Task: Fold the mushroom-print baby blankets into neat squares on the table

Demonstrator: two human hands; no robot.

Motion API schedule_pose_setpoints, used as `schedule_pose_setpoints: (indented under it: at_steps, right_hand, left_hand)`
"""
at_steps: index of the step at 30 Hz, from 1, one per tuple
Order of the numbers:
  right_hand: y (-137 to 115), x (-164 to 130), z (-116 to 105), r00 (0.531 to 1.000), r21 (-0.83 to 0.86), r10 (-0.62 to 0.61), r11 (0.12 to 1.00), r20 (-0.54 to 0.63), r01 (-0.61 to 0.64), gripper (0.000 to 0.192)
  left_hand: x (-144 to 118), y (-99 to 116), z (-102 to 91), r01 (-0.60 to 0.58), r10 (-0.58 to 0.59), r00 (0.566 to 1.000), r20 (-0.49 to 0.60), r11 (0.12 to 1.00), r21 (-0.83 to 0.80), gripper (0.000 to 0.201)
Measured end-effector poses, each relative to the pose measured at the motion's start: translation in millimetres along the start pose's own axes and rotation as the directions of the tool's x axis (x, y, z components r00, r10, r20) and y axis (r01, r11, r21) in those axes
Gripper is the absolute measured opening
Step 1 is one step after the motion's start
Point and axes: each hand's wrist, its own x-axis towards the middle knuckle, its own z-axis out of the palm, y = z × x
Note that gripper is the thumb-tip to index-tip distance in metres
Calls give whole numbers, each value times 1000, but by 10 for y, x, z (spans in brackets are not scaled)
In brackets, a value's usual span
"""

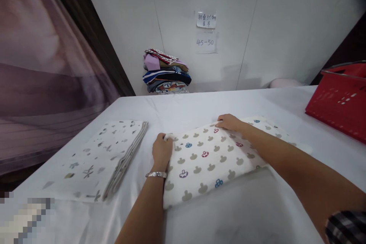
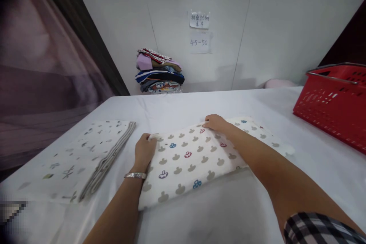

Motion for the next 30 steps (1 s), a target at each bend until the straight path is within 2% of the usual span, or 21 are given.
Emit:
schedule_pose_setpoints:
  at_steps: [3,7,11,14,16,18,21,24,27,30]
  right_hand:
    - [38,-20,-16,998,-21,60,998,9,-60,44]
    - [184,-79,-56,997,-58,73,996,-1,-73,51]
    - [560,-185,-187,996,-77,91,993,4,-91,54]
    - [946,-310,-286,990,-165,132,977,-46,-138,54]
    - [1205,-427,-315,965,-224,236,940,-112,-256,54]
    - [1435,-571,-305,913,-213,367,891,-180,-400,56]
    - [1690,-805,-248,821,-87,497,839,-282,-538,65]
    - [1808,-1013,-207,750,74,575,807,-327,-586,67]
    - [1818,-1202,-223,758,113,585,807,-288,-580,60]
    - [1790,-1397,-256,779,11,578,805,-243,-593,60]
  left_hand:
    - [-27,3,-10,2,-2,1000,5,997,71,18]
    - [-20,-23,5,-49,50,999,-9,994,94,26]
    - [4,-39,24,-75,74,997,10,992,101,32]
    - [12,-33,27,-80,80,997,13,991,109,35]
    - [16,-28,25,-79,77,997,19,991,107,36]
    - [23,-26,22,-70,67,997,26,993,99,38]
    - [40,-25,16,-54,51,998,33,994,93,42]
    - [64,-18,-3,-49,44,998,50,995,89,47]
    - [88,-2,-30,-32,23,996,91,995,91,52]
    - [106,11,-47,-2,-15,990,141,993,119,58]
